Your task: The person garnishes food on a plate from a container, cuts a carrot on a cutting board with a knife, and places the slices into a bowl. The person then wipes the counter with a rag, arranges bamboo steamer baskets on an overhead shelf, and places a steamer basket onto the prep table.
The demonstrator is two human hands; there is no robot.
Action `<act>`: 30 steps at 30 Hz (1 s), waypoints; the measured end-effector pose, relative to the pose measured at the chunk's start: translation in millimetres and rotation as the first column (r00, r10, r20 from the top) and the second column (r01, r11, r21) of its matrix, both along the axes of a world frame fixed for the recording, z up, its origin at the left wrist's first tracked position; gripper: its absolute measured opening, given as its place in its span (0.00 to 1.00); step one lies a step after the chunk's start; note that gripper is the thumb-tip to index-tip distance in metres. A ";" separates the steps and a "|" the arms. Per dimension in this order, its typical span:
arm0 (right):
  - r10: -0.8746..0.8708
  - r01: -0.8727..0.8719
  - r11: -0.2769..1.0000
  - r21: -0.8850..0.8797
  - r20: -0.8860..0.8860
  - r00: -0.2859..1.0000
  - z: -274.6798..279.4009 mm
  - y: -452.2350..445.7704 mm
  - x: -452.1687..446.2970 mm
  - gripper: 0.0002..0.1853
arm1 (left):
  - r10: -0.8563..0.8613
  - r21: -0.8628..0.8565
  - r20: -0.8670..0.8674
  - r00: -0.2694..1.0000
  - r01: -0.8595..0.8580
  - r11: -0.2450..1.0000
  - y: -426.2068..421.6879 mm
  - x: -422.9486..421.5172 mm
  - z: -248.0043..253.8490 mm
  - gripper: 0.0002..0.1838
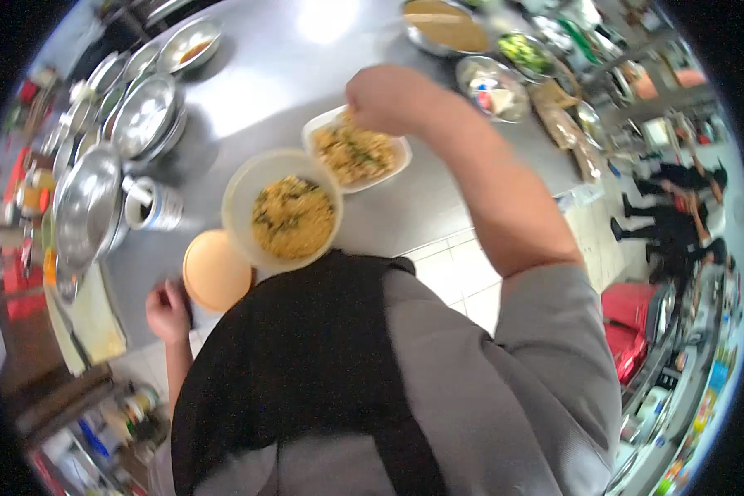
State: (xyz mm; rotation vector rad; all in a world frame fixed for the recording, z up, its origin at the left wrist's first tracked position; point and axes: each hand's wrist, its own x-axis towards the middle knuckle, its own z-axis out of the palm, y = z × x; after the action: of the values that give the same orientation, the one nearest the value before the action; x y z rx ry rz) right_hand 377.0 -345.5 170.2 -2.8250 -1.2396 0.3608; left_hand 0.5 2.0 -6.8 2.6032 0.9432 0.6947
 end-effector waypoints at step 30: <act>0.422 -0.452 0.882 -0.134 -0.200 0.884 -18.4 89.1 -95.3 0.12 | 0.000 -0.040 0.057 0.998 0.002 0.999 -0.1 -0.4 1.9 0.13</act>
State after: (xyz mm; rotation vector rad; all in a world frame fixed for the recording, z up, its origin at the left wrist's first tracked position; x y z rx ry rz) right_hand 281.7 -256.4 151.8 -2.5455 -1.8896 0.7405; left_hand 0.1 1.9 -5.0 2.5347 0.9295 0.7382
